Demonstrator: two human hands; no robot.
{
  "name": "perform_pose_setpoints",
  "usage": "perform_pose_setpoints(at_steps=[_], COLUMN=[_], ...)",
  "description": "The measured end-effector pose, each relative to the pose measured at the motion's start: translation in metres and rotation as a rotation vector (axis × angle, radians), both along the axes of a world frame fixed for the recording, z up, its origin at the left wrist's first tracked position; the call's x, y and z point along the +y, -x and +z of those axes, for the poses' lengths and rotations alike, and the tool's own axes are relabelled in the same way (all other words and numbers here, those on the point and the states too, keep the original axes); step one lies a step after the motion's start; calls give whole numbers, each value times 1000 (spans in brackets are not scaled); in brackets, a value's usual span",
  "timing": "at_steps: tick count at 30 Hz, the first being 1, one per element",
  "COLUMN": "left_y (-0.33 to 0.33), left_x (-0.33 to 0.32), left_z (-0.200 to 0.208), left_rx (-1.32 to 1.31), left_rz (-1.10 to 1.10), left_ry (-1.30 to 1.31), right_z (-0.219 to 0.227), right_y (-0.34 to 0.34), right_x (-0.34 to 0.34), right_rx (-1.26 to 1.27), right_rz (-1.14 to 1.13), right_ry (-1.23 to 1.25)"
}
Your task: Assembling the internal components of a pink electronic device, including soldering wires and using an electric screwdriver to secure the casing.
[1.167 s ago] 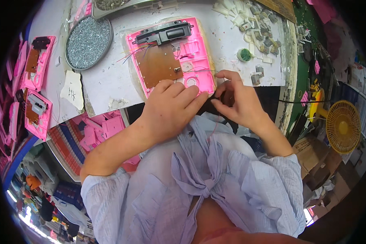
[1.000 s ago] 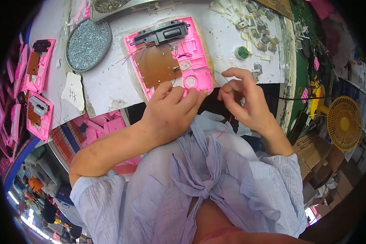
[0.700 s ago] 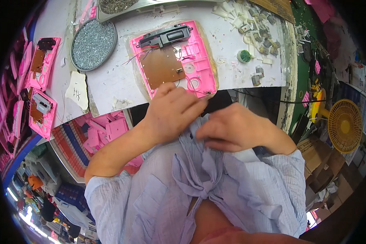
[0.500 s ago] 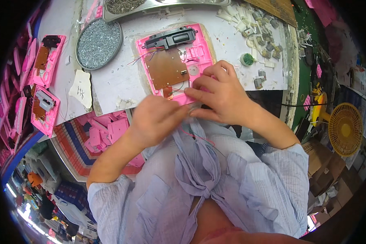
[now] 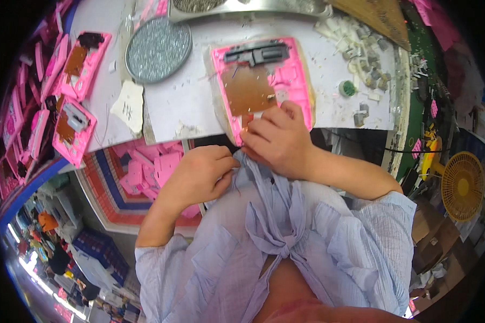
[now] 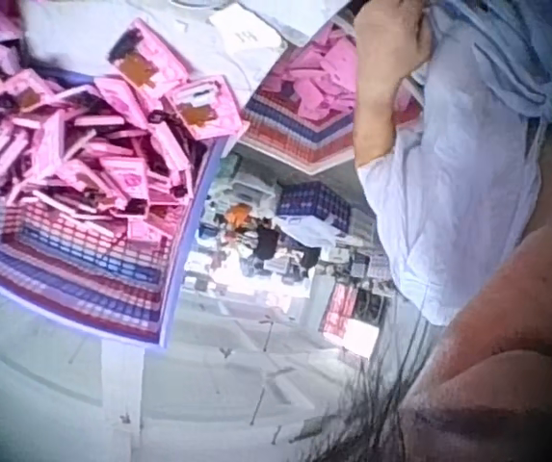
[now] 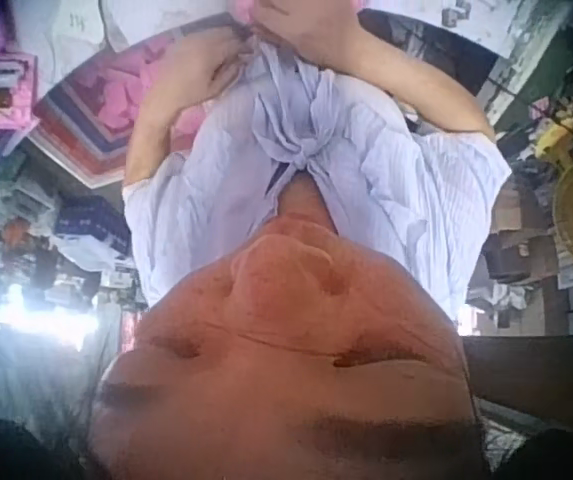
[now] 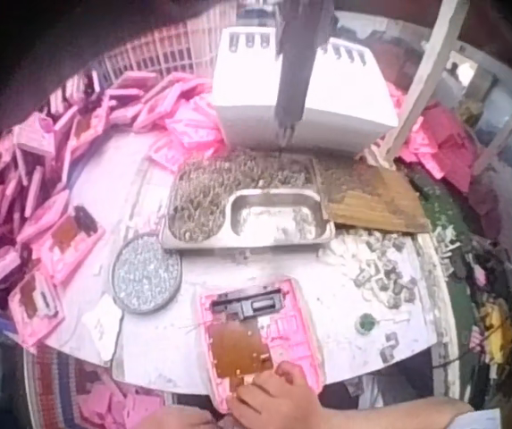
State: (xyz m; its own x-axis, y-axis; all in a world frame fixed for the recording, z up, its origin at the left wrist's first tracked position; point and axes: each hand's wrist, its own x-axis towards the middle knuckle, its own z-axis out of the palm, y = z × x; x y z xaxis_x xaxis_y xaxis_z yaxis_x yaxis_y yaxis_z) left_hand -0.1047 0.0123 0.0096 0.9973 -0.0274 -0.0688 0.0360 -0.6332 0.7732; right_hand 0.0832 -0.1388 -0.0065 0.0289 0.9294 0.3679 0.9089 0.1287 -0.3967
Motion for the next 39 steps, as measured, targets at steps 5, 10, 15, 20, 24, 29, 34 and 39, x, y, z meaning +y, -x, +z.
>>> perform_pose_setpoints(at_steps=[5, 10, 15, 20, 24, 29, 34, 39], left_y=[-23, -25, -31, -30, -27, -21, -24, -28], left_x=[-1, 12, 19, 17, 14, 13, 15, 13], left_z=[-28, -28, -21, -17, -21, -22, -20, -29], left_rx=[-340, -369, -312, -261, -240, -236, -249, -280], left_rz=[177, 82, 37, 65, 100, 135, 128, 140], left_ry=[-91, -54, -4, 7, 42, 26, 14, 4], right_z=[24, 76, 128, 156, 151, 152, 160, 208], right_y=[-30, -211, -381, -441, -415, -381, -399, -455], right_x=[2, 17, 108, 291, 385, 413, 433, 332], right_rx=[97, 361, 432, -353, -405, -551, -348, 326], right_rz=[132, -372, -385, -292, -302, -246, -248, -503], right_ry=[62, 92, -358, -468, -641, -635, -649, -909])
